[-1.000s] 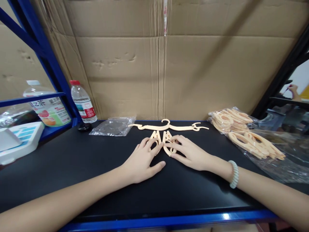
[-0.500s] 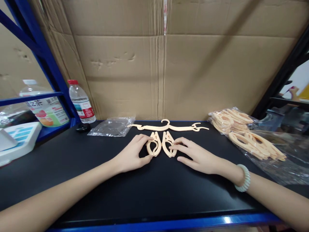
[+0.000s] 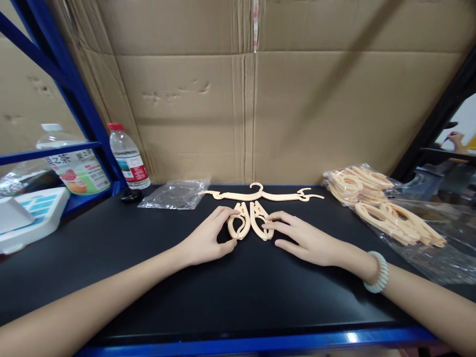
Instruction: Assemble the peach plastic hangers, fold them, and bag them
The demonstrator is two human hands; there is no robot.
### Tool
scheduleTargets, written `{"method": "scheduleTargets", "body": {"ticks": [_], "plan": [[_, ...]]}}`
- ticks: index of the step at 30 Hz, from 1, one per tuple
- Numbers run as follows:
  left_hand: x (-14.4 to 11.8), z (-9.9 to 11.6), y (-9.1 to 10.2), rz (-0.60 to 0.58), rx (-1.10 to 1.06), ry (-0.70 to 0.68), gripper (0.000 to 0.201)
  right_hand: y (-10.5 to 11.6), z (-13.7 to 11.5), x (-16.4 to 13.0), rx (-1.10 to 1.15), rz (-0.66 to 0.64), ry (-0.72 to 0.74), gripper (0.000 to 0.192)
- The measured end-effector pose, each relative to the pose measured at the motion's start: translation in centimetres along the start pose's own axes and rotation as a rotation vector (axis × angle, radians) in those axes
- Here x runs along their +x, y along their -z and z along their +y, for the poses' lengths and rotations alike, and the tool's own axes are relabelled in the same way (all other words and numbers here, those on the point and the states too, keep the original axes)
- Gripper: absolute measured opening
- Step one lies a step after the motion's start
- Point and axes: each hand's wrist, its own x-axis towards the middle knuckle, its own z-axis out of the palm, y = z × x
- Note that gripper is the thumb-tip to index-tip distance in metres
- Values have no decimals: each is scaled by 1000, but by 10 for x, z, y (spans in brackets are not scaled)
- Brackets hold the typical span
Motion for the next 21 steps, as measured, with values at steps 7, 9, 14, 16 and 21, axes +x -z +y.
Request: {"method": "scheduleTargets", "body": {"ticks": [7, 9, 14, 16, 21], "plan": [[6, -8, -1, 164, -240, 227, 34, 4, 24, -1, 12, 141, -50, 31], [7, -13, -2, 209, -325, 291, 32, 9, 38, -4, -32, 188, -114, 27], [9, -16, -3, 229, -379, 322, 30, 22, 70, -12, -139, 285, -244, 24], [9, -14, -3, 237, -378, 330, 29, 26, 81, -16, -198, 310, -274, 26], [9, -10, -1, 237, -366, 345, 26, 30, 105, -23, -397, 241, -303, 36]]}}
